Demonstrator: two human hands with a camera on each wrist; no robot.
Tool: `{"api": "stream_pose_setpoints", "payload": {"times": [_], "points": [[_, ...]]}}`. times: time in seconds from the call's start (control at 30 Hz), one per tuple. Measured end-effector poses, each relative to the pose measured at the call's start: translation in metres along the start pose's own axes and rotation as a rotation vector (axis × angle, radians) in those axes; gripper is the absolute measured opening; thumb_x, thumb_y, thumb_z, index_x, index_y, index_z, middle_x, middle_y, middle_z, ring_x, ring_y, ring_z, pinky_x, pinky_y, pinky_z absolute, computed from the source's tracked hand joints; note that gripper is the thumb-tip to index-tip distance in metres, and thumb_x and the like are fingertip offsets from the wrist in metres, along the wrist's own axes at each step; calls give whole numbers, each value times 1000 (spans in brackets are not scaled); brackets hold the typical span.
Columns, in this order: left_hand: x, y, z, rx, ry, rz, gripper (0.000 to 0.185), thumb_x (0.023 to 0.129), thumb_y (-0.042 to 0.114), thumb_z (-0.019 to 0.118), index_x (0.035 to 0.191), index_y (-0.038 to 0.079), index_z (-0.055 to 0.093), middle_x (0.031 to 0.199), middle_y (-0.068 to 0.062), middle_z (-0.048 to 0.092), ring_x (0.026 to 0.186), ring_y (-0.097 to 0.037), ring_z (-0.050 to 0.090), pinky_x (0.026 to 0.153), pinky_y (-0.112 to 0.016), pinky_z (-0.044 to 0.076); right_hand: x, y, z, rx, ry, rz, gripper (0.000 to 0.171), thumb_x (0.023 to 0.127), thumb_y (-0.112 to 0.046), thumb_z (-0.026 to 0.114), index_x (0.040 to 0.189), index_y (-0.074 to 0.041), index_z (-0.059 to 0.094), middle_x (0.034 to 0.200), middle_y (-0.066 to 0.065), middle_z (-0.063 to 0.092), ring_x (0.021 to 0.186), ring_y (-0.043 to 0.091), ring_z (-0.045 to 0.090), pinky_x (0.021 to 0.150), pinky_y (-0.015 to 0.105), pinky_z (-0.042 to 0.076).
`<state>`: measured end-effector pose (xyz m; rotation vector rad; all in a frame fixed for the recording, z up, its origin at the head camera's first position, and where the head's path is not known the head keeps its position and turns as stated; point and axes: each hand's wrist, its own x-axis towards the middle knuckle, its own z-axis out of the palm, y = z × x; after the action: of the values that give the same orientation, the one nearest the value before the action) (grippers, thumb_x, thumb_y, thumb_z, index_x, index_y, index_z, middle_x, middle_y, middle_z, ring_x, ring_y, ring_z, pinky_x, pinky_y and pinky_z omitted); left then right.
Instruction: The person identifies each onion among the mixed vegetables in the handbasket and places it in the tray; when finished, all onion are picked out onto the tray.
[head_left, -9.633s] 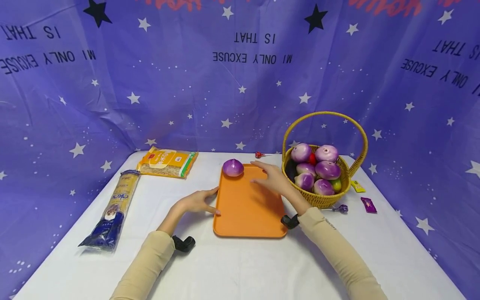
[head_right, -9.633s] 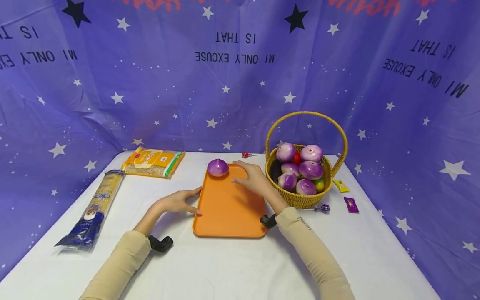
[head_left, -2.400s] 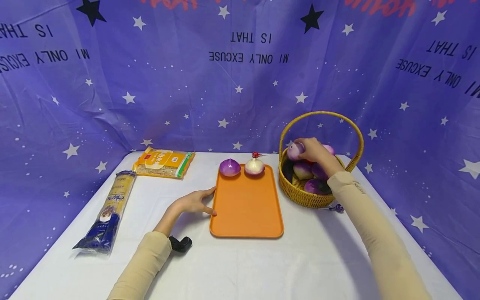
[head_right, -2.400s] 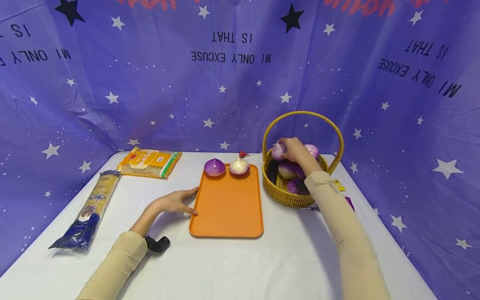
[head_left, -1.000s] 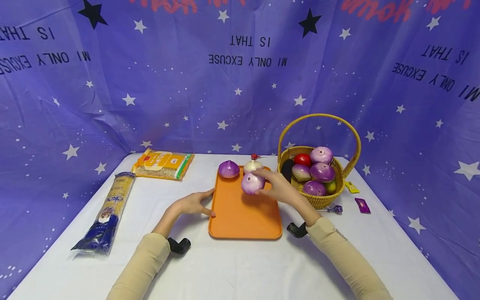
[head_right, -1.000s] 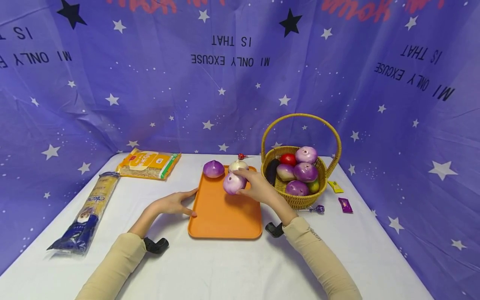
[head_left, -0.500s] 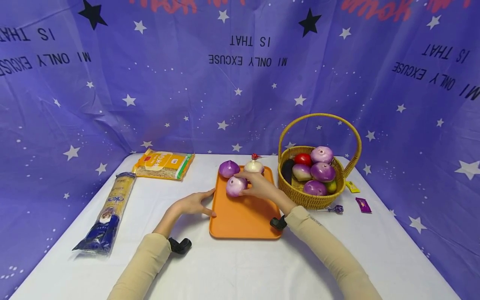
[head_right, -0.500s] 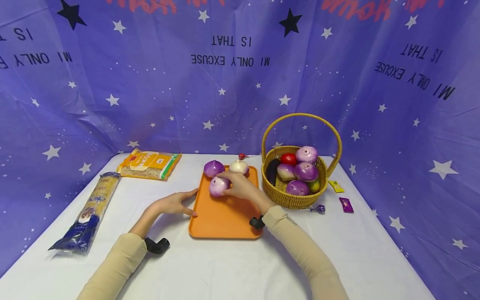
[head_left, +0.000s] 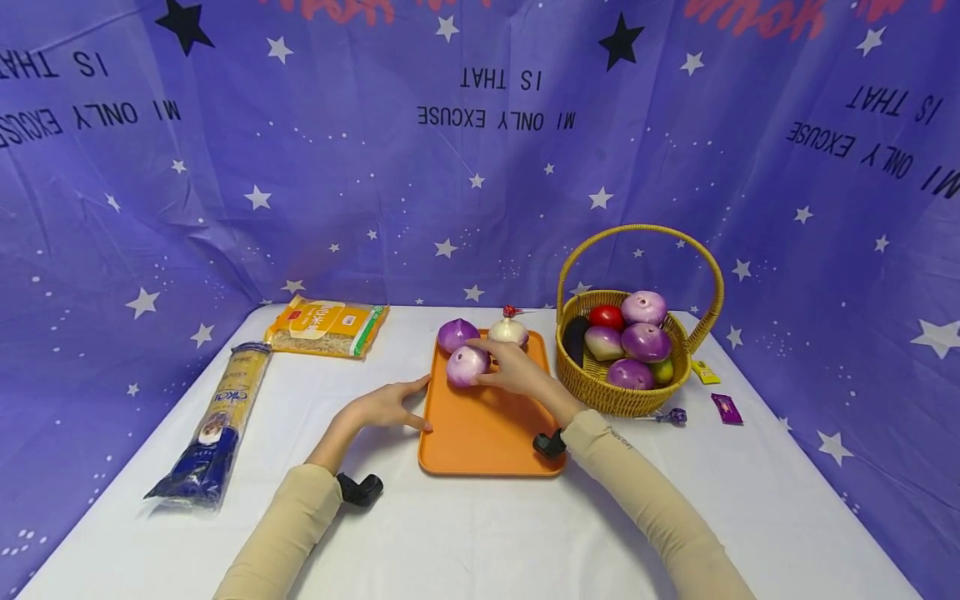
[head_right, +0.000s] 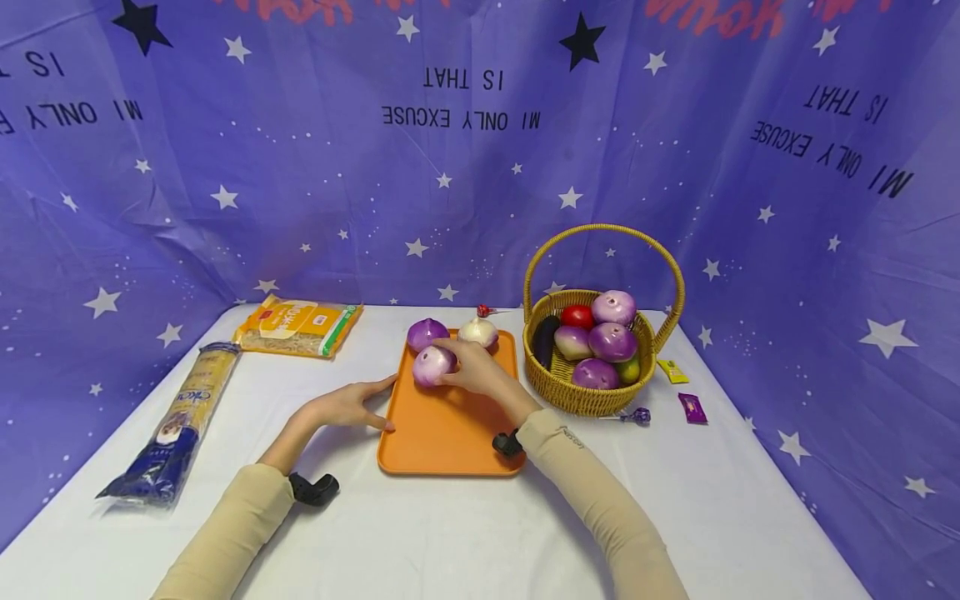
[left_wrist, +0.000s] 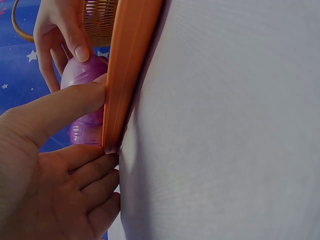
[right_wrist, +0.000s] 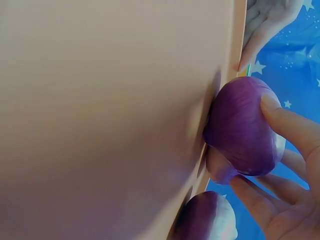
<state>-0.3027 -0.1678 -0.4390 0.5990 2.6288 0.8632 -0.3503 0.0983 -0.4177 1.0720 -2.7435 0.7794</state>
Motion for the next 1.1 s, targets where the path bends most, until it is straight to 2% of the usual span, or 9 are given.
{"api": "stream_pose_setpoints", "payload": {"times": [0.13,0.47,0.7,0.83,1.1], "points": [[-1,0,0,0,1,3,98,76,40,80,152,6,28,150,-20,35,137,-40,31,113,-53,25,-2,0,0,1,0,-7,66,80,-21,81,137,-5,53,130,11,59,116,24,56,102,37,43],[0,1,-1,1,-1,12,98,76,39,79,152,5,27,151,-20,34,138,-39,30,113,-51,24,-8,2,-1,-13,15,-77,68,77,-17,83,136,-2,53,128,13,60,113,24,56,101,38,44],[-1,2,1,-6,-1,31,99,77,41,78,151,2,26,150,-22,34,138,-41,29,113,-53,22,-16,2,-8,-2,25,-102,68,75,-14,84,134,-1,54,132,13,58,124,28,51,107,41,39],[-1,1,1,-6,4,37,99,77,41,79,151,3,26,150,-22,35,138,-41,29,113,-53,22,-26,1,-20,14,37,-104,67,75,-14,84,134,-1,55,134,14,57,126,29,49,108,43,37],[-2,1,0,-8,7,38,99,76,37,80,151,3,27,150,-21,35,138,-40,30,113,-52,23,-61,2,-58,-65,64,-83,64,78,-18,82,136,-7,56,137,16,54,123,32,52,103,45,42]]}}
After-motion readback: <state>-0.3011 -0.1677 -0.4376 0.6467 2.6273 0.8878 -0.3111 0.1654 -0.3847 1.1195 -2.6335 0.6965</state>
